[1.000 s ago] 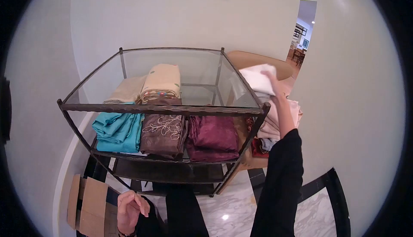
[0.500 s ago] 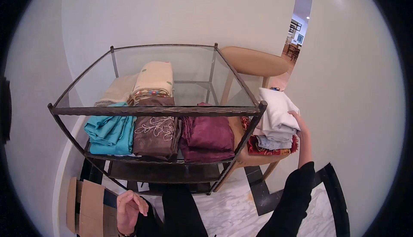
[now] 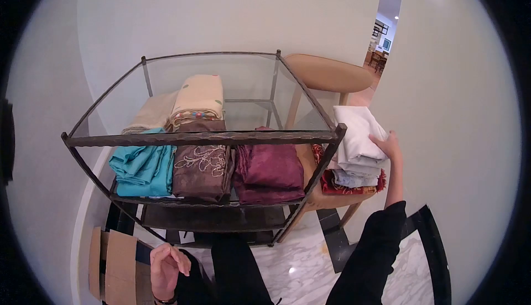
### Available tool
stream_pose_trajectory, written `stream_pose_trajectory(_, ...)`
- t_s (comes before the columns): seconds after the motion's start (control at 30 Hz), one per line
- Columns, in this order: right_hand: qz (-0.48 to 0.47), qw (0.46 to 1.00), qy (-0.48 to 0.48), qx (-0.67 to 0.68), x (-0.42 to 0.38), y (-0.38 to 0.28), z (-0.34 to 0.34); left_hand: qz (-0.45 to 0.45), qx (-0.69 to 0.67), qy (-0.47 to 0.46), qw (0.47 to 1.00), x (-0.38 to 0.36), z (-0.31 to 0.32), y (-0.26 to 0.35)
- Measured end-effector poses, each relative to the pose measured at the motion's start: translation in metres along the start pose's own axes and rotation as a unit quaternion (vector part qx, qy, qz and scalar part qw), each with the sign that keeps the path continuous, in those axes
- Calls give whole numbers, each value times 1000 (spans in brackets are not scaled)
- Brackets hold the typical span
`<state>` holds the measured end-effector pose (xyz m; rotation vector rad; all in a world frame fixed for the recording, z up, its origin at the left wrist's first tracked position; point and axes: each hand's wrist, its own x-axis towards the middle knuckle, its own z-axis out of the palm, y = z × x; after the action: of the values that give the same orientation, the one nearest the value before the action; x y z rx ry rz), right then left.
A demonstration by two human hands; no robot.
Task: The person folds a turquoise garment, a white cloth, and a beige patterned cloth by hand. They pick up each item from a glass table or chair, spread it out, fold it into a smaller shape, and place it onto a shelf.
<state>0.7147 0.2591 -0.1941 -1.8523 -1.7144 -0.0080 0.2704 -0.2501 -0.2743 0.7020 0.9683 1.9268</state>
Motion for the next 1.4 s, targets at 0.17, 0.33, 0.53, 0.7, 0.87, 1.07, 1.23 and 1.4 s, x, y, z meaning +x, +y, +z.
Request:
stream_pose_trajectory(0.17,-4,999,23,-42,-14,-22,-18,-3,-3,1,1000,0,-3,-2)
stream_pose_trajectory(0.33,3,986,101,-130,-46,-68,-37,-4,-3,1,1000,1,-5,-2)
stream_pose_trajectory(0.53,-237,953,189,-27,-58,-91,-29,-1,2,5,1000,0,-3,-2)
stream_pose_trajectory(0.7,-367,891,-44,265,-94,-150,-19,-9,11,-8,1000,0,-1,-2)
stream_pose_trajectory(0.87,-373,847,-178,334,-101,-176,51,-28,5,-25,999,-1,1,0)
stream_pose_trajectory(1.07,-374,777,-401,311,-99,-284,97,-31,18,-16,999,0,1,0)
stream_pose_trajectory(1.23,-285,704,-537,368,-96,-339,119,-24,15,-4,1000,2,-1,1)
stream_pose_trajectory(1.4,-334,705,-513,358,-114,-371,126,-23,10,7,1000,9,-10,0)
